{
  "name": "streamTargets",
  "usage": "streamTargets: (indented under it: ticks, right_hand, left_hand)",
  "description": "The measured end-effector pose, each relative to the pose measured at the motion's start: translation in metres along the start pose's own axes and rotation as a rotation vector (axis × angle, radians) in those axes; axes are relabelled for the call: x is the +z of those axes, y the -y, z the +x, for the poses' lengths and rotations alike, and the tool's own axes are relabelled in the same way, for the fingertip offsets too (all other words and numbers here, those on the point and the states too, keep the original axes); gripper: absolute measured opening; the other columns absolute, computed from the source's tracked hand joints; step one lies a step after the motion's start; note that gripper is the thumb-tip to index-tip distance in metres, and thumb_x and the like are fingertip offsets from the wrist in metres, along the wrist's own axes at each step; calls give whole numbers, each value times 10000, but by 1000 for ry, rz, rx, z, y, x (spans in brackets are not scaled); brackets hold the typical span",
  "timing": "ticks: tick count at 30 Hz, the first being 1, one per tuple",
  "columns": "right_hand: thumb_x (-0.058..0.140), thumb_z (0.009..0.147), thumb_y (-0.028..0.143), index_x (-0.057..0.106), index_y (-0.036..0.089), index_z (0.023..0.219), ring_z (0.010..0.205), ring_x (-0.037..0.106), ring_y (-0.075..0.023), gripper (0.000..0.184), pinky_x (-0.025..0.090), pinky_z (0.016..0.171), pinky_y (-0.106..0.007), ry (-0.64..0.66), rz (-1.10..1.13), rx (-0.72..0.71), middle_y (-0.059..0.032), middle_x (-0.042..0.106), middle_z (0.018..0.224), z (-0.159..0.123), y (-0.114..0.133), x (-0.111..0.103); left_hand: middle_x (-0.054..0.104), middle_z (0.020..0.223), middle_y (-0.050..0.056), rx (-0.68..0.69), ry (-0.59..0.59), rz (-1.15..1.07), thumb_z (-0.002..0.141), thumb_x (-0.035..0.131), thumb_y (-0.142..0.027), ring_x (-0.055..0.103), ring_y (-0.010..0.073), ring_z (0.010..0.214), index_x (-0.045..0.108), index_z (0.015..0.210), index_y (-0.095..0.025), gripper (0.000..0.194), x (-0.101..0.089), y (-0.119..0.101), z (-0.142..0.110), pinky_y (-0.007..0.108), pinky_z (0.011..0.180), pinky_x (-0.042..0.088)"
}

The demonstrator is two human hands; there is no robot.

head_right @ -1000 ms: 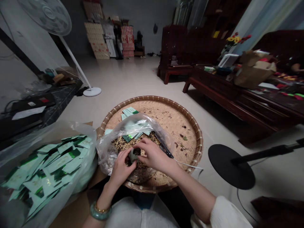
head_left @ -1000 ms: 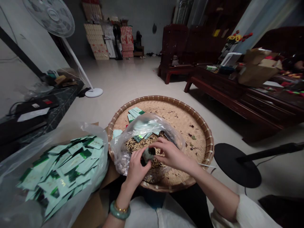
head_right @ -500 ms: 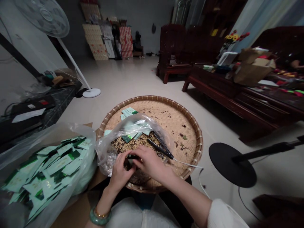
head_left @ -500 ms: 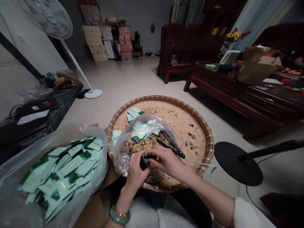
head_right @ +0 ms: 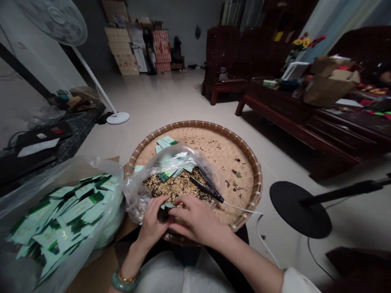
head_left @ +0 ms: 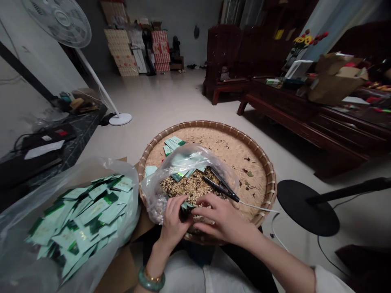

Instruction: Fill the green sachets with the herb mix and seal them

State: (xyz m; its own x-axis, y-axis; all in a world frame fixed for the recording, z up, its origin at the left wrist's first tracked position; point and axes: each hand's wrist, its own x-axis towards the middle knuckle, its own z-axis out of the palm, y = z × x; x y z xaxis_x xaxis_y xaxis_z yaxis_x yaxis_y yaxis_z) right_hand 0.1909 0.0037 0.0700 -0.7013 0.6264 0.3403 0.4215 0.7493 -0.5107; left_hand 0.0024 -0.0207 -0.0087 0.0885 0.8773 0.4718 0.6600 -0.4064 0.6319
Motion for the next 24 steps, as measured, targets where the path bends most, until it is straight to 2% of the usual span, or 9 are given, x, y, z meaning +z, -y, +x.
streamTargets:
  ticks: [3, 5, 7, 10, 13, 15, 18, 20, 24]
  right_hand:
    - [529, 889, 241, 656, 178, 903, 775, 566, -177, 142, 454, 642, -267, 71, -184, 58, -82, 606, 876, -3, -5, 11]
    - [502, 901, 196, 653, 168, 847, 699, 553, -146, 163, 435, 606, -235, 61, -152, 113, -54, 584, 800, -1, -13, 14]
    - [505, 901, 182, 651, 160, 853, 702, 558, -134, 155, 439, 624, -225, 13, -34, 146, -49, 584, 803, 2, -23, 12]
    - [564, 872, 208, 657, 151, 820, 707, 571, -141, 121, 447, 636, -237, -48, 133, 174, -46, 604, 770, 12, -36, 1]
    - [634, 822, 298, 661, 148, 732, 584, 568, -125, 177, 447, 559, -241, 15, 334, 277, -23, 608, 676, 20, -49, -12]
    - [666, 779, 375, 661, 144, 716, 523, 568, -117, 239, 451, 507, -236, 64, 516, 394, -11, 610, 635, 24, -58, -18]
    - [686, 734, 443, 664, 140, 734, 506, 566, -121, 304, 463, 486, -240, 50, 683, 519, 4, 597, 578, 24, -68, -24]
    - [677, 740, 451, 672, 143, 759, 536, 562, -123, 308, 466, 503, -245, 34, 667, 494, -4, 604, 614, 24, -68, -27]
    - [704, 739, 413, 680, 195, 1009, 744, 564, -147, 348, 469, 636, -266, 40, 414, 261, -59, 606, 938, 26, -56, -25]
  left_hand:
    - [639, 1048, 93, -36, 14, -34, 714, 621, -130, 572, 254, 989, 565, 1124, -195, 419, -1, 0, 1, 420, 865, 472]
    - [648, 1040, 87, -108, 48, -73, 697, 648, -143, 569, 257, 994, 587, 1114, -205, 426, -3, 1, 4, 429, 878, 462]
    - [656, 1051, 78, -217, 114, -160, 680, 678, -166, 570, 255, 1006, 603, 1113, -220, 442, -6, 4, 7, 425, 892, 451]
    - [681, 1052, 71, -406, 246, -402, 646, 688, -147, 602, 234, 978, 646, 1056, -199, 416, -10, 8, 12, 376, 888, 454]
    - [722, 919, 57, -561, 354, -601, 603, 714, -149, 637, 215, 859, 697, 916, -155, 313, -13, 10, 18, 324, 814, 478]
    - [731, 866, 49, -621, 386, -673, 576, 740, -160, 641, 211, 819, 712, 873, -143, 298, -15, 10, 21, 309, 782, 480]
    - [739, 887, 55, -689, 354, -747, 552, 761, -161, 646, 212, 833, 719, 886, -138, 338, -17, 10, 21, 306, 797, 474]
    - [741, 895, 64, -728, 305, -780, 546, 772, -181, 650, 216, 836, 718, 895, -135, 356, -17, 11, 21, 311, 798, 477]
    - [740, 885, 76, -730, 271, -821, 532, 786, -213, 651, 219, 813, 721, 885, -129, 368, -15, 10, 20, 315, 780, 483]
